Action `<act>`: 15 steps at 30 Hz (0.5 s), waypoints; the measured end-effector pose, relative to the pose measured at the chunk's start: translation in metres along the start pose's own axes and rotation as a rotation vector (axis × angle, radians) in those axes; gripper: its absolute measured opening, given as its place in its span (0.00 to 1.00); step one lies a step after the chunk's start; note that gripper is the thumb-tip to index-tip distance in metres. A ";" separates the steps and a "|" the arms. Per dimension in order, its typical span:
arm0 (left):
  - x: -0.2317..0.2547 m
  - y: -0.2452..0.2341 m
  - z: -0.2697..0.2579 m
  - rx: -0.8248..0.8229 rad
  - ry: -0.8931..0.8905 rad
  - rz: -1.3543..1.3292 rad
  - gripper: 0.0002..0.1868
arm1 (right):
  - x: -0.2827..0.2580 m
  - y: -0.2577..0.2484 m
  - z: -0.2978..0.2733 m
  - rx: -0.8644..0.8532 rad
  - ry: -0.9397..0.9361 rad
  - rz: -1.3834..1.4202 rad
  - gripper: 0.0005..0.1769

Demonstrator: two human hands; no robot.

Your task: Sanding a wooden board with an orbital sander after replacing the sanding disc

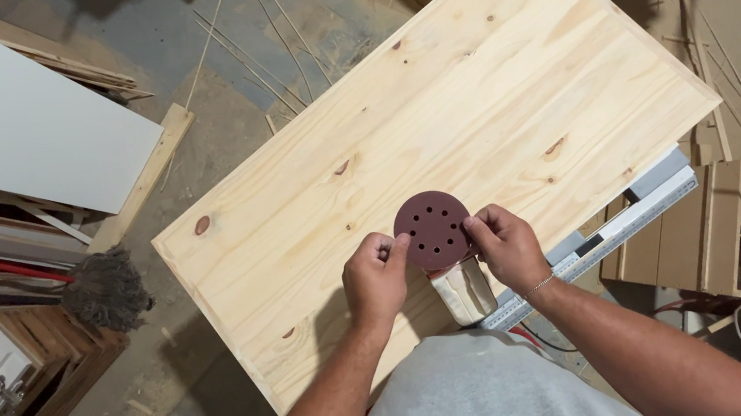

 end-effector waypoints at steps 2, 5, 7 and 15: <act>0.000 0.000 -0.001 -0.003 -0.001 -0.016 0.12 | 0.005 0.000 0.001 -0.003 0.013 -0.001 0.13; -0.003 0.003 0.002 -0.001 -0.010 -0.004 0.12 | 0.011 0.001 0.004 -0.009 0.019 -0.003 0.13; -0.003 0.004 0.002 0.004 -0.014 -0.004 0.13 | 0.006 0.001 0.003 -0.012 0.011 0.000 0.13; -0.003 0.002 0.002 0.021 -0.018 -0.001 0.13 | 0.013 0.001 0.005 -0.004 0.002 0.015 0.13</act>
Point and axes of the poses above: each hand's wrist, its own z-axis towards the middle knuckle, its own y-axis out of the palm, x = y × z, the point moved 2 cm from there along z, towards the middle knuckle, and after that the axes turned 13 degrees about -y, right-handed, at the moved point
